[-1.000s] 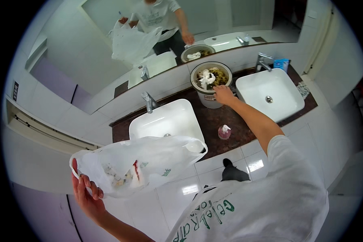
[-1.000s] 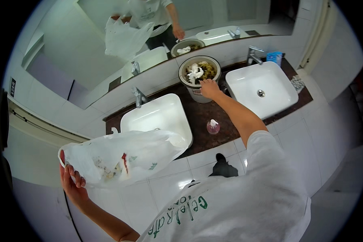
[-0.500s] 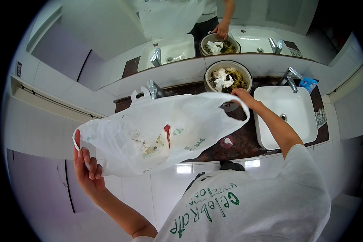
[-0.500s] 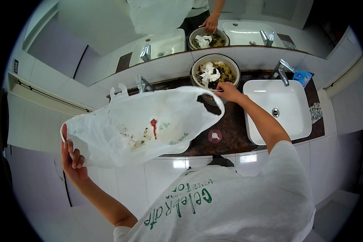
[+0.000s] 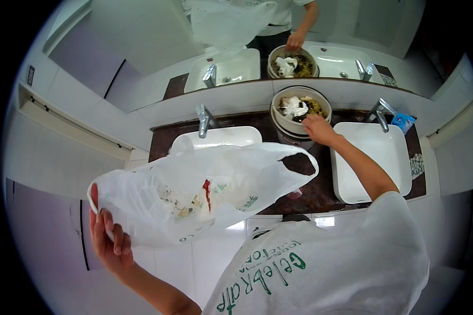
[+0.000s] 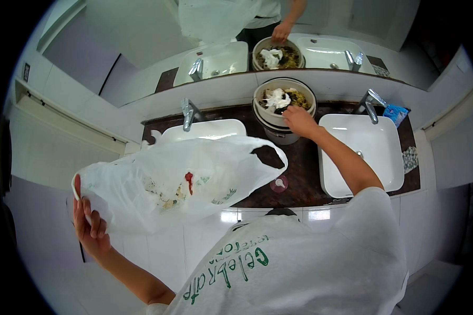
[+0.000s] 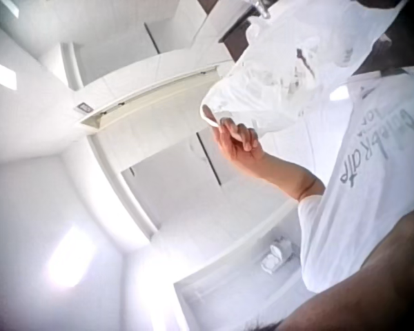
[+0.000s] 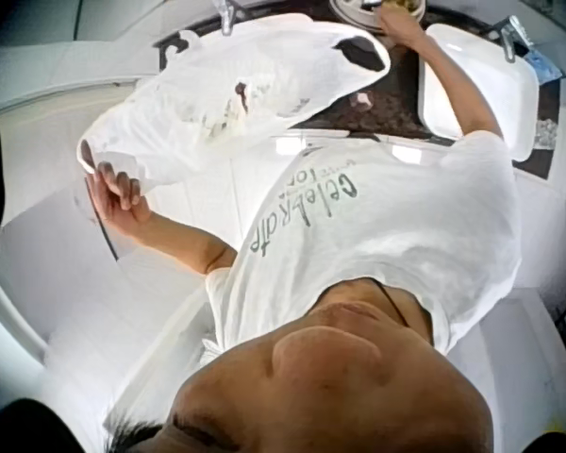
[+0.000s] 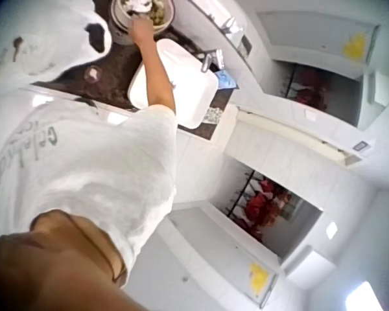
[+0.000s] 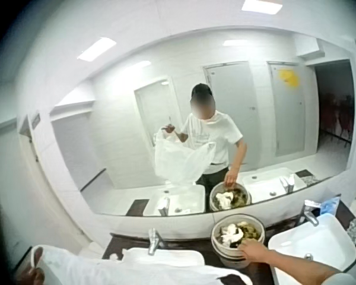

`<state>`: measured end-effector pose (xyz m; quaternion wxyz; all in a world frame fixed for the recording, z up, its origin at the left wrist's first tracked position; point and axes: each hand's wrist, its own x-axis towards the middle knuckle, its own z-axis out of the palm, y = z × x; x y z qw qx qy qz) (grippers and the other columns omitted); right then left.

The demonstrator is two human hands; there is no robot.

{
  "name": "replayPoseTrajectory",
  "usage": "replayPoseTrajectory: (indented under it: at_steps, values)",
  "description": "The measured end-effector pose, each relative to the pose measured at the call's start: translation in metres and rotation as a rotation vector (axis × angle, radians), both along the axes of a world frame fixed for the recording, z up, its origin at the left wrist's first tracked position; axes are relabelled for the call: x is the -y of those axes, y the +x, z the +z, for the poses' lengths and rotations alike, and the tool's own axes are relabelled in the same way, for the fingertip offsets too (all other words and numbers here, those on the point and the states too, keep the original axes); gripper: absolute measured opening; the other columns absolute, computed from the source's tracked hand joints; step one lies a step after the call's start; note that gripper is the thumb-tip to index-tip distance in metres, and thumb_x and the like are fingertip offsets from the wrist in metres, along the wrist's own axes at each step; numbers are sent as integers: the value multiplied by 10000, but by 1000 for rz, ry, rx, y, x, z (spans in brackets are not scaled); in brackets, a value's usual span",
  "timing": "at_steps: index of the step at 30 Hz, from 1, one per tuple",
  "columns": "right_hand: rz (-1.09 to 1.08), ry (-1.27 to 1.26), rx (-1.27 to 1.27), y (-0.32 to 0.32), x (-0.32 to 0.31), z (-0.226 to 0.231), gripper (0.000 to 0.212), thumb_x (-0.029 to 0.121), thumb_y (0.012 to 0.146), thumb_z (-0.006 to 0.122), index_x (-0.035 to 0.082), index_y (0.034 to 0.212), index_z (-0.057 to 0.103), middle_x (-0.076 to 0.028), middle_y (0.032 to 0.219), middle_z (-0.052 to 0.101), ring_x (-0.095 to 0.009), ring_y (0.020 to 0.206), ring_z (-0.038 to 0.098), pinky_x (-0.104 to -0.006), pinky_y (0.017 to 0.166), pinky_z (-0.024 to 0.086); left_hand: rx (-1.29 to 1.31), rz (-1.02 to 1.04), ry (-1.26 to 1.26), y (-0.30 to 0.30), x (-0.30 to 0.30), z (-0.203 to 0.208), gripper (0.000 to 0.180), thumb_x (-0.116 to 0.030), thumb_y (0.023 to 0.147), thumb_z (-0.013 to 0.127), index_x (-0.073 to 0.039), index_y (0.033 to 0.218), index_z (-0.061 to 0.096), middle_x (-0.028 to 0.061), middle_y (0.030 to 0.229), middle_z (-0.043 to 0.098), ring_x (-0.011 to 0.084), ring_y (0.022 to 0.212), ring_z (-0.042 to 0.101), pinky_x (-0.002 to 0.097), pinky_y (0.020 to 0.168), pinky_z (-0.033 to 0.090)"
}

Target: The person cleans a bathroom by first sweeping the floor with a broom and dustpan, collecting debris into a plastic bag. They then move to the sink area, where they wash a plastic colander and a bucket under running water using a sponge.

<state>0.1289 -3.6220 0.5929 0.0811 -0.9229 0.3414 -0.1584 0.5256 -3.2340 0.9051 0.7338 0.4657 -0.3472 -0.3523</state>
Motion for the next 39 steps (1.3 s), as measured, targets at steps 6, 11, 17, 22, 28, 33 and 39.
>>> replayPoseTrajectory:
  at_steps: [6,11,17,22,28,33,39]
  values:
    - [93,52,142,7,-27,66,184,126,842,569,-2,974,574,-163,965,531,-350,961,495,-426,851,413,-35,23,135,10,8,-16,486,-116,961,364,-57,1432,262,1,779,494,26,373,326,179,309,289]
    - [254,-46,167,33,-85,154,170,40,807,599,0,967,562,-148,931,507,-347,903,494,-414,794,427,-45,44,205,14,15,-24,458,-116,947,401,-58,1398,342,5,785,493,45,406,322,206,376,310]
    - [646,-147,35,75,-169,257,179,28,756,610,30,933,584,-103,887,514,-283,837,515,-366,688,474,-110,-32,145,22,20,-33,444,-98,944,399,-60,1383,348,32,796,514,66,430,370,242,400,365]
    - [884,62,-35,135,-231,239,118,77,809,586,37,920,589,-86,889,518,-247,832,518,-348,662,481,-158,-100,121,16,17,-31,406,-101,938,413,-105,1343,385,32,799,516,71,448,375,247,422,383]
    - [830,793,114,281,-246,105,243,238,907,560,15,1000,587,-76,872,558,-199,799,525,-326,742,440,-178,-189,176,21,-29,-30,455,-113,942,415,-93,1390,340,9,785,507,36,367,299,221,310,280]
    - [343,1397,388,382,-269,23,316,318,916,560,45,1065,612,-14,905,585,-122,833,490,-293,735,427,-289,-74,-26,69,-87,-19,474,-98,985,313,-41,1443,206,0,783,461,6,337,277,156,262,235]
    - [84,1879,647,476,-300,17,368,309,927,534,34,1167,580,-85,1136,579,-188,1024,530,-359,868,444,-167,47,48,125,-124,-6,475,-108,981,322,-16,1436,221,-12,752,467,1,339,268,153,267,203]
